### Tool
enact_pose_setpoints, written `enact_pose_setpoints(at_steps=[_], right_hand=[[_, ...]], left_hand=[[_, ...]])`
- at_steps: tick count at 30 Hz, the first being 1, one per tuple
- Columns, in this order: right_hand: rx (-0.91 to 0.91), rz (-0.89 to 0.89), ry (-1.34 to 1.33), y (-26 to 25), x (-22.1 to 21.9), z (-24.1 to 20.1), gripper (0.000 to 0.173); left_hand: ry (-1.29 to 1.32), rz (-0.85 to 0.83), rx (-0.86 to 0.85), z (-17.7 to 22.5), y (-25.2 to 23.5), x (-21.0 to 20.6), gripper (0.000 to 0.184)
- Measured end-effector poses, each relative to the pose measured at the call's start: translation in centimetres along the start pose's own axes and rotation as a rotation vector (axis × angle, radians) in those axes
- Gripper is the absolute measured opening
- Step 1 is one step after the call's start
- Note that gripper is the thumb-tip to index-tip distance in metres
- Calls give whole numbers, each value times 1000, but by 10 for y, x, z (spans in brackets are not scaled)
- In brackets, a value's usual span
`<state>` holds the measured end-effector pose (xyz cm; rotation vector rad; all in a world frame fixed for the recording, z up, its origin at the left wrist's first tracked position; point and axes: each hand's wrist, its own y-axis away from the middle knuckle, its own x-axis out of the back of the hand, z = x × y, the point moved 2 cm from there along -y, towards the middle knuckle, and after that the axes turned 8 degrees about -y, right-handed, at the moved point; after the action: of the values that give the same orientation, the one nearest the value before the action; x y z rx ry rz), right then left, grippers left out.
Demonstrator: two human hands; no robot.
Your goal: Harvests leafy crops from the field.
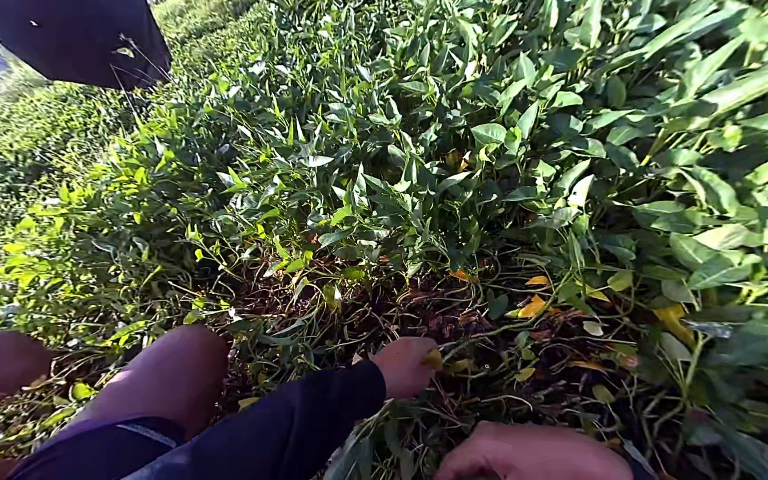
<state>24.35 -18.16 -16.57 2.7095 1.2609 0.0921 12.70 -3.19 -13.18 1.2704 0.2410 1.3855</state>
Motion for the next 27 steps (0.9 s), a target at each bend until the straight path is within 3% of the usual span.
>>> enact_pose_setpoints(at_steps=[2,4,5,7,11,16,19,22,24,27], right_hand=[[-7,315,-228,36,30,10,37],[-126,730,-367,49,47,25,43],[-215,847,-414,47,50,33,45],[-396,834,-438,33,44,50,48],[-585,740,-89,2,26,68,55],[-751,703,183,4,33,78,54],[-615,771,-4,23,36,92,52],[-452,832,-142,33,44,78,48],[-476,793,-78,32,58,61,47],[-536,734,172,16,75,34,46]], left_hand=[[129,16,54,-13,5,10,34],[141,32,50,-20,6,12,34],[119,37,39,-20,5,11,34],[50,35,40,-13,6,13,35],[-141,-9,94,-7,9,23,38],[-7,1,99,-28,22,37,34],[85,198,101,-52,47,64,36],[81,299,215,-84,73,67,56],[33,112,252,-100,78,43,52],[134,-226,156,-102,68,-12,46]])
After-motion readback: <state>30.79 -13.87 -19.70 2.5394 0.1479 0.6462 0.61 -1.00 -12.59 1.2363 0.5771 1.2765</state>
